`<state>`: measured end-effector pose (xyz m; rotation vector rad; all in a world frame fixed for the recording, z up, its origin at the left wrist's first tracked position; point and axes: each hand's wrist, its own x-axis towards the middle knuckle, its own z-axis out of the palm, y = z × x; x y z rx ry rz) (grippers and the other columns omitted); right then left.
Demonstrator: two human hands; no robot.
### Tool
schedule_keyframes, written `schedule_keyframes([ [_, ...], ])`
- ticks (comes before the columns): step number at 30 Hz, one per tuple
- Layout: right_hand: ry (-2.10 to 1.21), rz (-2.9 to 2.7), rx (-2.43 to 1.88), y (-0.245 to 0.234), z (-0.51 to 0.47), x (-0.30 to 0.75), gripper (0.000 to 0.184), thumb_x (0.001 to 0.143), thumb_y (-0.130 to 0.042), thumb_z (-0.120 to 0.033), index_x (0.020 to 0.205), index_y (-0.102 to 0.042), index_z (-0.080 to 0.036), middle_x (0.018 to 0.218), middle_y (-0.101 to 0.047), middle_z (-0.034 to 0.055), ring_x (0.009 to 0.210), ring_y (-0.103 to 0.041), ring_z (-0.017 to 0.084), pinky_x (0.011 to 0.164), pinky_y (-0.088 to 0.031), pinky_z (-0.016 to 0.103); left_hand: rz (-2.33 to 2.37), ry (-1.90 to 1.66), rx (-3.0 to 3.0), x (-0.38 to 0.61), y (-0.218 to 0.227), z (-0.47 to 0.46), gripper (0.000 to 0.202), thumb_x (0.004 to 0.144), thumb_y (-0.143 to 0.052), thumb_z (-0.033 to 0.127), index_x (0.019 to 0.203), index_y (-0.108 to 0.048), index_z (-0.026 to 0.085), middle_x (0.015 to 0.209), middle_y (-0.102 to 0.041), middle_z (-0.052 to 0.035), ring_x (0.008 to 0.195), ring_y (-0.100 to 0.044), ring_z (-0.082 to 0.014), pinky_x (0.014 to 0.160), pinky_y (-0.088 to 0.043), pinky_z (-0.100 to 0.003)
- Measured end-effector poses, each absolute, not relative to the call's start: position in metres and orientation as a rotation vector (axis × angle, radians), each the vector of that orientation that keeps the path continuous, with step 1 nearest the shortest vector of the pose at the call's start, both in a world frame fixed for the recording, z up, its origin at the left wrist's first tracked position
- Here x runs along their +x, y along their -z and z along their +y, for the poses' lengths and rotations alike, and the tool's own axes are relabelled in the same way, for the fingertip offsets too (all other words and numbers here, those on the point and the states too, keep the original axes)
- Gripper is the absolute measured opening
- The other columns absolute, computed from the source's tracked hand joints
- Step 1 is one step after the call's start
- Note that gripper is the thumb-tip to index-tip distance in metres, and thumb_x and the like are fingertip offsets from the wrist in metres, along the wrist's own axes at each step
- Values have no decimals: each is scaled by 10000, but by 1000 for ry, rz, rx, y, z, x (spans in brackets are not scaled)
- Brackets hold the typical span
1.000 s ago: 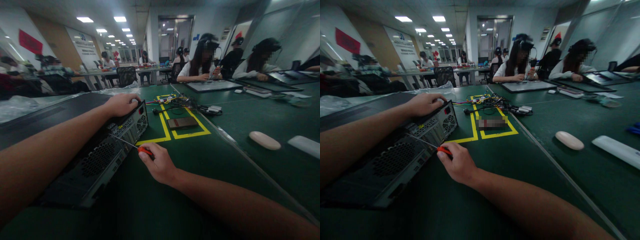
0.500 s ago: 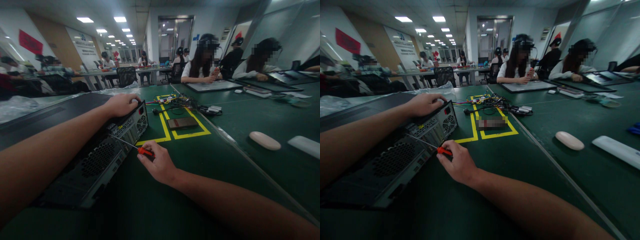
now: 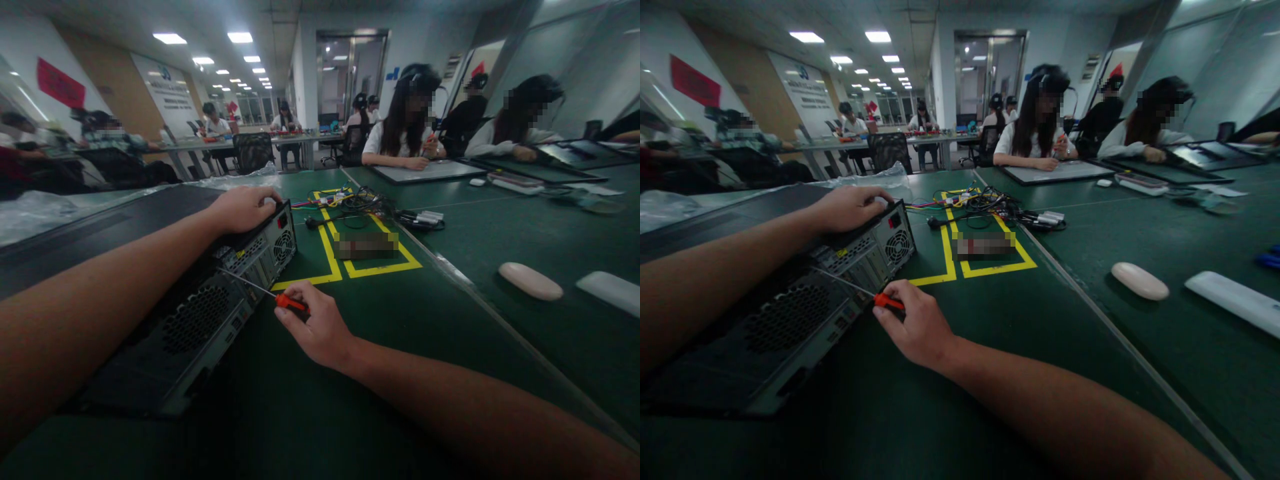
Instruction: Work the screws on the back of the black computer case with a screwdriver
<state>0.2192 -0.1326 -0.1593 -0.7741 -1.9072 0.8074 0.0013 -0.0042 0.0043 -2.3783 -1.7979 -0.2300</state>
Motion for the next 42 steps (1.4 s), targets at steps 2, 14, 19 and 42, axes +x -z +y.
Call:
schedule_keyframes([
  [2, -796, -1908, -791, 159, -132, 219, 194, 1073, -734, -426, 1176, -676, -272, 1090, -812, 48, 977, -779, 237, 914, -635, 406, -1797, 239, -2375, 1, -4, -4, 594, 1034, -462, 423, 1473, -818, 241, 1128, -849, -139, 1047, -767, -349, 946, -567, -443],
  [14, -819, -1899, -760, 156, -133, 220, 194, 1077, -701, -449, 1146, -683, -268, 1055, -799, 49, 915, -747, 231, 889, -631, 418, -1808, 219, -2386, 2, -4, -5, 612, 1039, -450, 411, 1502, -805, 224, 1026, -814, -145, 962, -745, -337, 910, -548, -452],
  [19, -849, -1902, -744, 155, -134, 221, 214, 1088, -684, -463, 1154, -701, -260, 1065, -801, 53, 924, -754, 230, 891, -631, 413, -1808, 227, -2381, 1, -4, -4, 601, 1038, -461, 426, 1493, -811, 247, 1034, -820, -136, 970, -746, -333, 918, -551, -447],
  [42, -927, -1843, -711, 159, -134, 217, 176, 1057, -725, -400, 1141, -646, -268, 1072, -803, 48, 903, -776, 212, 886, -659, 398, -1822, 222, -2388, 0, -3, -3, 607, 1051, -446, 405, 1513, -796, 226, 1073, -814, -151, 1008, -749, -343, 940, -537, -461],
])
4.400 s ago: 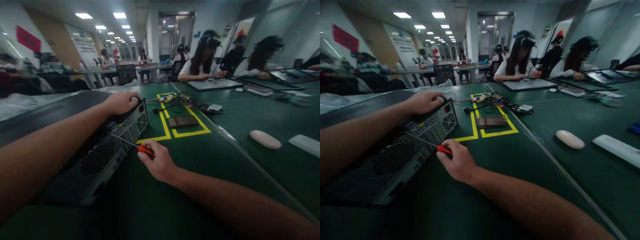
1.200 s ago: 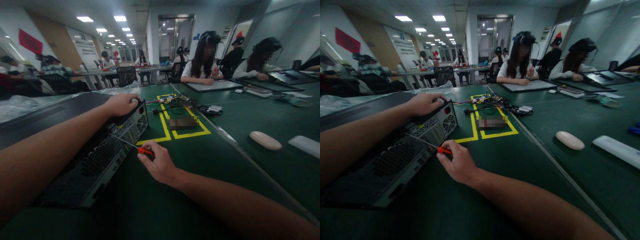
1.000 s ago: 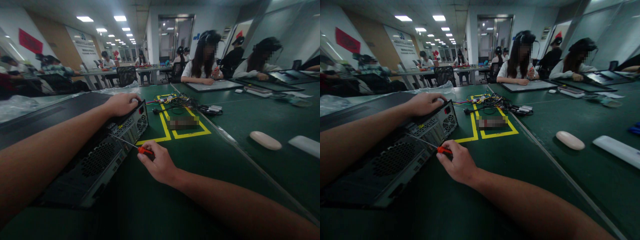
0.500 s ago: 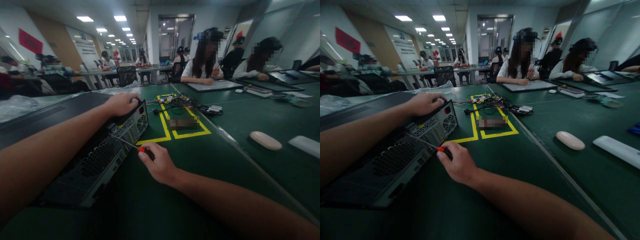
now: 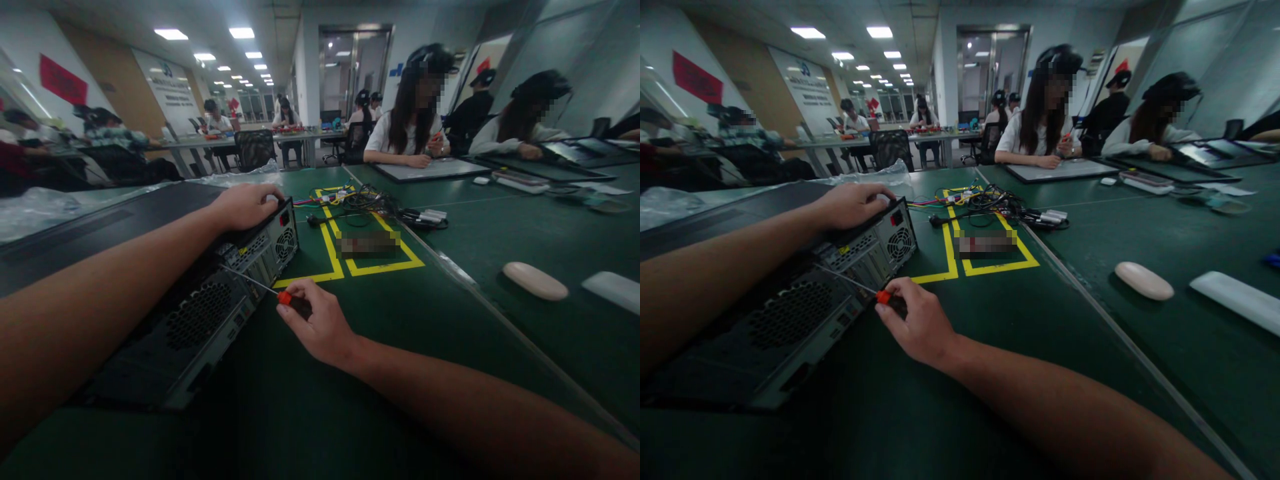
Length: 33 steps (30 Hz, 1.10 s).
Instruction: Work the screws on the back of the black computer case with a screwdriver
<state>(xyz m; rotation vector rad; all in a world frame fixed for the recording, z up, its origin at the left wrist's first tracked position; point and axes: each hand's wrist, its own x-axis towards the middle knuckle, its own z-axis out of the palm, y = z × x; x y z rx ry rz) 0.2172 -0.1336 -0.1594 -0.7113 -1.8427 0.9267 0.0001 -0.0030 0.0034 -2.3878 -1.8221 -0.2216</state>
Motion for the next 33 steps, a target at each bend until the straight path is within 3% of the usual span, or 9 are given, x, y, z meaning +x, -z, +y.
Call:
schedule_keyframes([
  [11, -728, -1850, -707, 159, -131, 219, 151, 1090, -705, -375, 1185, -716, -260, 1087, -808, 55, 938, -768, 216, 877, -621, 384, -1839, 249, -2374, -1, -3, 0, 577, 1042, -492, 379, 1511, -799, 242, 1142, -821, -141, 1112, -752, -371, 988, -525, -490],
  [21, -736, -1797, -710, 159, -133, 219, 159, 1024, -774, -336, 1149, -703, -268, 1051, -827, 38, 934, -796, 214, 863, -643, 352, -1808, 259, -2384, -1, -1, 0, 583, 1053, -454, 387, 1488, -810, 233, 1085, -815, -139, 1046, -747, -355, 946, -531, -474],
  [33, -764, -1818, -741, 158, -132, 219, 115, 1041, -760, -327, 1125, -711, -265, 1074, -839, 46, 954, -799, 217, 896, -643, 362, -1816, 250, -2410, 0, -3, -2, 595, 1043, -461, 384, 1497, -806, 214, 1055, -809, -144, 1001, -735, -342, 943, -526, -467],
])
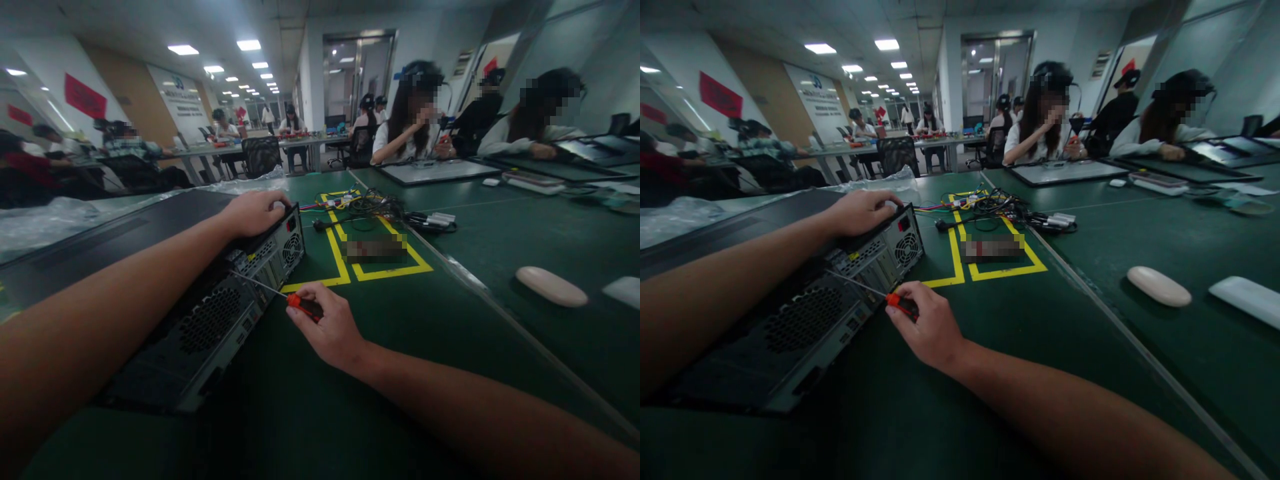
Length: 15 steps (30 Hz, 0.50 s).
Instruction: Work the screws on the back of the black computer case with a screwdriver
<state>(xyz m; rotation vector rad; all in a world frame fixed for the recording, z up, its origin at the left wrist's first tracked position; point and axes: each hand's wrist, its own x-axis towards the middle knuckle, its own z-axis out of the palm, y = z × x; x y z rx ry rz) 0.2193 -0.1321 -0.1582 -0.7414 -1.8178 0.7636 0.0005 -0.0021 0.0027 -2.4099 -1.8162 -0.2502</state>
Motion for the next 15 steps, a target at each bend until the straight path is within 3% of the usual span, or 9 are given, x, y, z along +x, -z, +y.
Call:
schedule_keyframes([
  [15, -715, -1854, -738, 156, -132, 222, 171, 1091, -721, -412, 1138, -749, -250, 1079, -826, 65, 972, -772, 231, 914, -623, 391, -1818, 230, -2389, 1, -3, -3, 589, 1059, -459, 390, 1506, -803, 221, 1047, -816, -139, 996, -757, -340, 941, -538, -451],
])
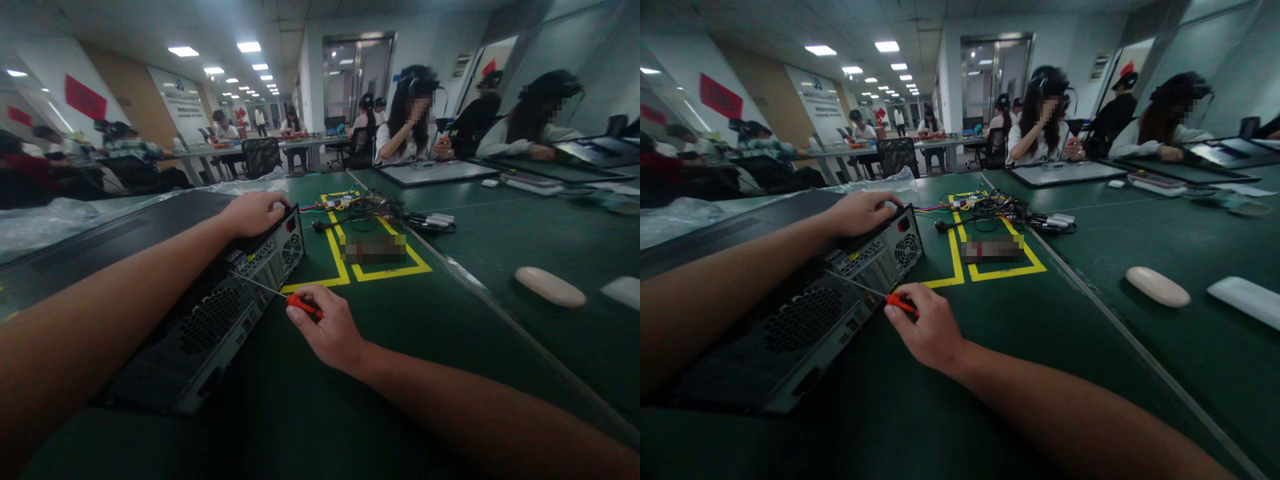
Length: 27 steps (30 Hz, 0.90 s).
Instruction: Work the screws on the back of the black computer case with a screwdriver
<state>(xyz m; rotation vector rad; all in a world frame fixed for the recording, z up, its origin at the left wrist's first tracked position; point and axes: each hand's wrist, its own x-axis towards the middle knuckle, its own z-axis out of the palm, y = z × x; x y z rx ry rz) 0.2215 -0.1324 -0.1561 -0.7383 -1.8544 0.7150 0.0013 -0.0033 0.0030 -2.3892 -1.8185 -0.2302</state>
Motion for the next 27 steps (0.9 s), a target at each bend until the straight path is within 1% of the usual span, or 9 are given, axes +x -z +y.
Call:
schedule_keyframes([
  [5, -697, -1880, -722, 157, -131, 221, 210, 1119, -680, -432, 1139, -762, -240, 1098, -836, 78, 1009, -780, 242, 945, -629, 399, -1806, 229, -2378, 2, -3, -4, 579, 1054, -463, 392, 1498, -803, 241, 1065, -822, -123, 1015, -757, -342, 939, -544, -441],
  [8, -731, -1884, -722, 158, -131, 221, 222, 1129, -657, -440, 1172, -752, -244, 1117, -840, 80, 1026, -789, 244, 932, -634, 398, -1807, 239, -2391, 2, -3, -3, 578, 1052, -463, 385, 1490, -810, 240, 1064, -820, -128, 1013, -755, -341, 942, -545, -448],
  [12, -764, -1868, -738, 159, -132, 221, 245, 1060, -737, -437, 1233, -695, -268, 1083, -826, 53, 940, -777, 229, 863, -637, 388, -1811, 233, -2399, 1, -3, -3, 593, 1055, -456, 391, 1512, -798, 228, 1060, -810, -143, 1013, -753, -342, 945, -538, -463],
  [14, -760, -1867, -737, 159, -133, 220, 244, 1029, -761, -413, 1207, -674, -270, 1043, -813, 42, 896, -765, 222, 833, -629, 381, -1802, 240, -2408, 0, -3, -3, 601, 1054, -451, 394, 1514, -796, 221, 1068, -810, -153, 1019, -750, -345, 947, -537, -472],
  [16, -766, -1864, -741, 158, -133, 220, 198, 1034, -748, -392, 1169, -669, -270, 1026, -807, 39, 883, -764, 218, 813, -621, 371, -1801, 249, -2413, 0, -3, -3, 600, 1050, -455, 398, 1508, -801, 224, 1063, -813, -151, 1018, -750, -342, 948, -539, -471],
  [20, -774, -1866, -742, 155, -133, 221, 138, 1056, -731, -371, 1130, -675, -269, 1037, -811, 39, 902, -765, 217, 854, -631, 379, -1785, 262, -2410, -1, -2, -2, 582, 1052, -464, 406, 1490, -810, 240, 1030, -813, -129, 1004, -751, -331, 947, -544, -453],
  [27, -775, -1880, -747, 155, -133, 221, 129, 1065, -736, -360, 1127, -681, -261, 1056, -811, 44, 926, -770, 220, 886, -637, 384, -1810, 218, -2394, 2, -4, -4, 596, 1056, -458, 383, 1514, -795, 206, 1052, -818, -144, 996, -756, -347, 943, -549, -452],
])
